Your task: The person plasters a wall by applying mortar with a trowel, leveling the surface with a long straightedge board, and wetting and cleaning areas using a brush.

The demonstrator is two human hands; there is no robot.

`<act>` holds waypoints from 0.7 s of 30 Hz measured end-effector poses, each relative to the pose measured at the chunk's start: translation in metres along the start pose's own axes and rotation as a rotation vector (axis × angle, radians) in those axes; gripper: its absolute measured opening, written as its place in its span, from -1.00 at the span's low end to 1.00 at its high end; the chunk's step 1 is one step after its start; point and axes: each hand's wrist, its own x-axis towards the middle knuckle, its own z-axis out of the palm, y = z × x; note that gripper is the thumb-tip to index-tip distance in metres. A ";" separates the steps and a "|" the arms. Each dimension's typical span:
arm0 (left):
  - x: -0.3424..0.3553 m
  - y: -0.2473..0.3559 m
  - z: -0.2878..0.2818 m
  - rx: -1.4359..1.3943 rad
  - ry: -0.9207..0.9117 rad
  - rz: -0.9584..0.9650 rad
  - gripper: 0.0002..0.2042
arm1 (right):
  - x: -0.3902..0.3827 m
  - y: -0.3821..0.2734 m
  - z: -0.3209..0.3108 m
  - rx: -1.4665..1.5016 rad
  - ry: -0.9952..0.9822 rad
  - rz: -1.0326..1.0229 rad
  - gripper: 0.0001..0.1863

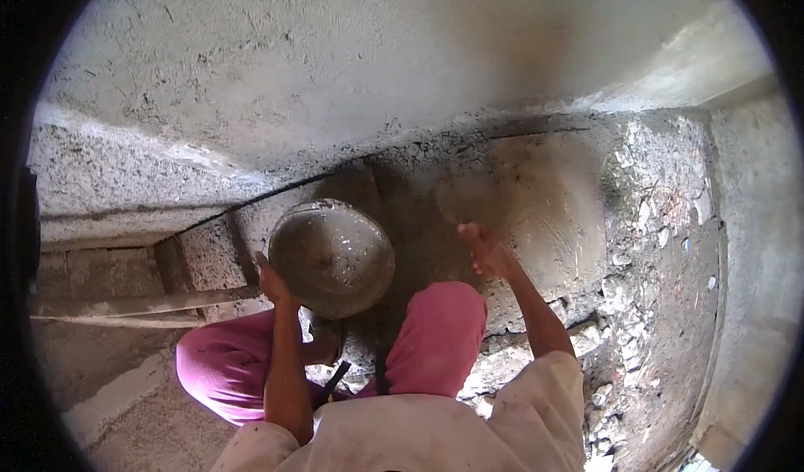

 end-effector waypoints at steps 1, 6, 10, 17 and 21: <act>0.011 -0.008 -0.007 -0.046 -0.016 -0.010 -0.29 | -0.018 -0.011 0.017 -0.202 -0.103 -0.053 -0.32; 0.002 -0.005 -0.007 -0.176 -0.039 0.006 -0.32 | -0.007 -0.061 0.098 -0.393 -0.342 -0.216 -0.41; -0.013 0.001 -0.004 -0.086 0.022 -0.010 -0.32 | 0.050 -0.096 0.120 -0.482 -0.418 -0.150 -0.37; 0.011 -0.015 -0.016 0.045 0.014 -0.026 -0.26 | 0.014 -0.057 0.054 -0.174 -0.156 -0.041 -0.51; 0.009 -0.010 -0.008 -0.017 0.011 0.001 -0.25 | 0.004 -0.005 0.024 -0.796 -0.156 -0.284 -0.46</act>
